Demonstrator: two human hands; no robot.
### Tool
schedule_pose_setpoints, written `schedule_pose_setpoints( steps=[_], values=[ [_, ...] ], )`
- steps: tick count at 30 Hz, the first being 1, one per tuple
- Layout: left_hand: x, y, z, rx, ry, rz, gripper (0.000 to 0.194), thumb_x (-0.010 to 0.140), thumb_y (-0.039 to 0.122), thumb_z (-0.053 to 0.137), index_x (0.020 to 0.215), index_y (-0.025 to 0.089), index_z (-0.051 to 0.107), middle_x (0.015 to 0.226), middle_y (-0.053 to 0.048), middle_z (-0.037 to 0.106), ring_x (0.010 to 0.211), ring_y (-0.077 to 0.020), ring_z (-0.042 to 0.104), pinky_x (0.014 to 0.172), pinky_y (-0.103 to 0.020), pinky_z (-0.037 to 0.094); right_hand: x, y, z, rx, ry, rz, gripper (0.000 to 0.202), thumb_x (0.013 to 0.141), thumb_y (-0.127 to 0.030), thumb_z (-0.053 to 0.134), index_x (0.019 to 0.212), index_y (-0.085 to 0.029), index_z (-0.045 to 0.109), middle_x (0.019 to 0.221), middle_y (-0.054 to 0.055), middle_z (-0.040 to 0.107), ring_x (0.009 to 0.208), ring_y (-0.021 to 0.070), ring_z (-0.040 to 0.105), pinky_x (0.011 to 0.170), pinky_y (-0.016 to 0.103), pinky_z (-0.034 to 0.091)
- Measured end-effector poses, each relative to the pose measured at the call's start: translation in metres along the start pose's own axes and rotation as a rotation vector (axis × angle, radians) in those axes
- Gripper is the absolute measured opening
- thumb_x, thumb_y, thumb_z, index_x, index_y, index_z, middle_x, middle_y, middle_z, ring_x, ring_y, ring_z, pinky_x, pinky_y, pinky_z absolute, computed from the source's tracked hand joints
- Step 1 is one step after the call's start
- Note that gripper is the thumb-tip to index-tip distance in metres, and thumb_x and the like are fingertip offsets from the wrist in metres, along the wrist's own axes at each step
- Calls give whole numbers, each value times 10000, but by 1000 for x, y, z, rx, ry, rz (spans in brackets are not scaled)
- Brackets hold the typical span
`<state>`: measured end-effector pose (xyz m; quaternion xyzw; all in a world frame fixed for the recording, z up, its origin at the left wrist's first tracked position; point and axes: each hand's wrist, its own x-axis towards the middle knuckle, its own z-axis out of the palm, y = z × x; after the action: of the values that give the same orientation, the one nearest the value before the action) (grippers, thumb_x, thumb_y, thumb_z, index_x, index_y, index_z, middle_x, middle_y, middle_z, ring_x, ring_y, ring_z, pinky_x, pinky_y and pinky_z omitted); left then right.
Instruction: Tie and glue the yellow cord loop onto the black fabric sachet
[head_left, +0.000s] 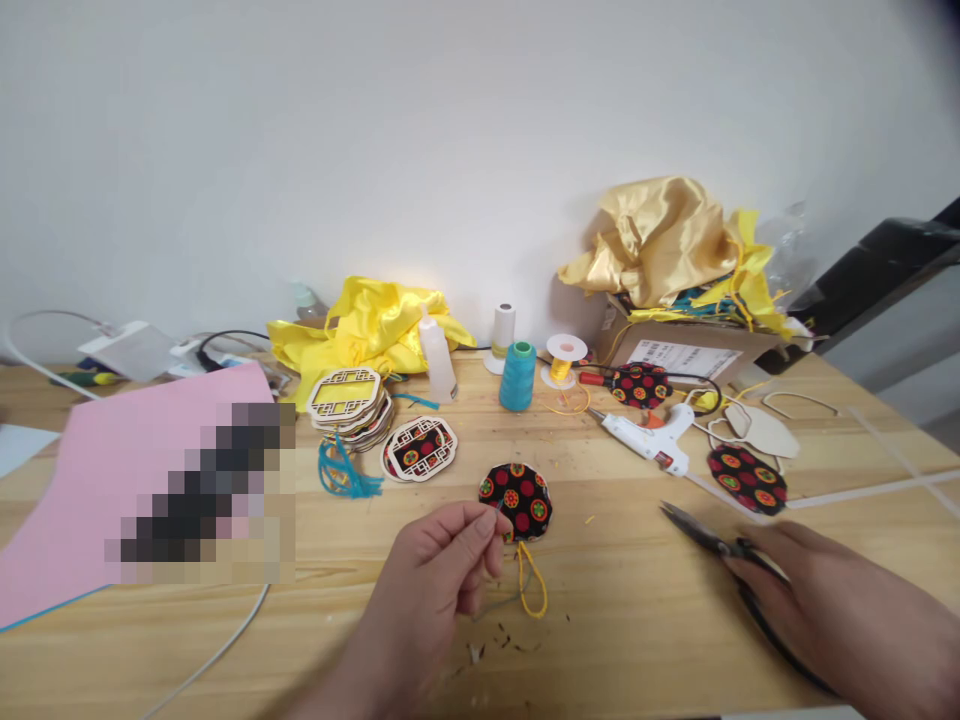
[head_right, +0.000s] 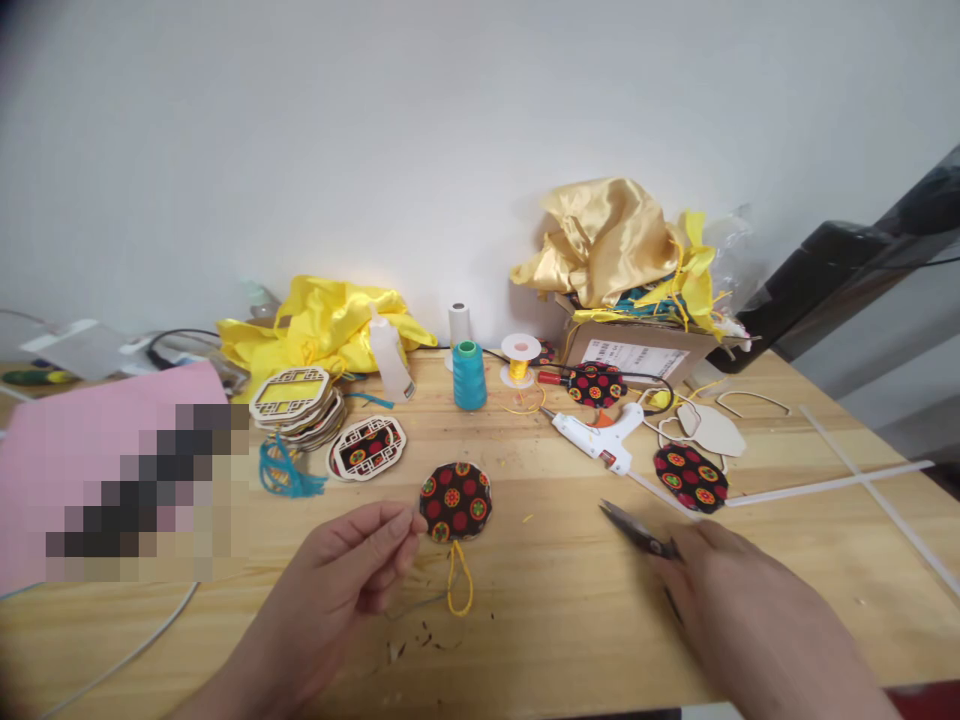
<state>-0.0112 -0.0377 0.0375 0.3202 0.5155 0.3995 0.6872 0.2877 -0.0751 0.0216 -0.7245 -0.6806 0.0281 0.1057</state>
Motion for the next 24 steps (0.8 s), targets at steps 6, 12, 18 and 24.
schedule_pose_setpoints(
  steps=[6, 12, 18, 24],
  values=[
    [-4, -1, 4, -2, -59, 10, 173, 766, 276, 602, 685, 128, 641, 513, 38, 508, 405, -31, 269, 395, -168, 185, 29, -113, -1, 811, -161, -157, 166, 777, -295, 589, 883, -214, 688, 831, 38, 655, 737, 157, 595, 658, 268, 474],
    [-7, -3, 3, 31, -101, 37, 248, 783, 295, 585, 594, 133, 578, 493, 52, 456, 412, -42, 255, 406, -187, 183, 43, -154, 10, 1095, -276, -165, 130, 689, -180, 680, 815, -168, 708, 742, 18, 616, 673, 118, 553, 631, 244, 450],
    [-6, -1, 4, 117, -131, 1, 303, 792, 355, 562, 581, 138, 579, 474, 58, 403, 415, -56, 222, 411, -207, 150, 42, -156, 7, 1052, -189, -228, 126, 734, -119, 608, 625, -172, 644, 652, -8, 581, 688, 119, 536, 653, 244, 429],
    [-9, 3, -4, 295, -116, 48, 295, 791, 353, 551, 598, 145, 631, 497, 33, 469, 447, -78, 280, 439, -208, 178, 49, -142, -2, 937, -52, -205, 154, 781, -198, 545, 631, -170, 563, 627, -11, 547, 622, 119, 492, 583, 243, 383]
  ],
)
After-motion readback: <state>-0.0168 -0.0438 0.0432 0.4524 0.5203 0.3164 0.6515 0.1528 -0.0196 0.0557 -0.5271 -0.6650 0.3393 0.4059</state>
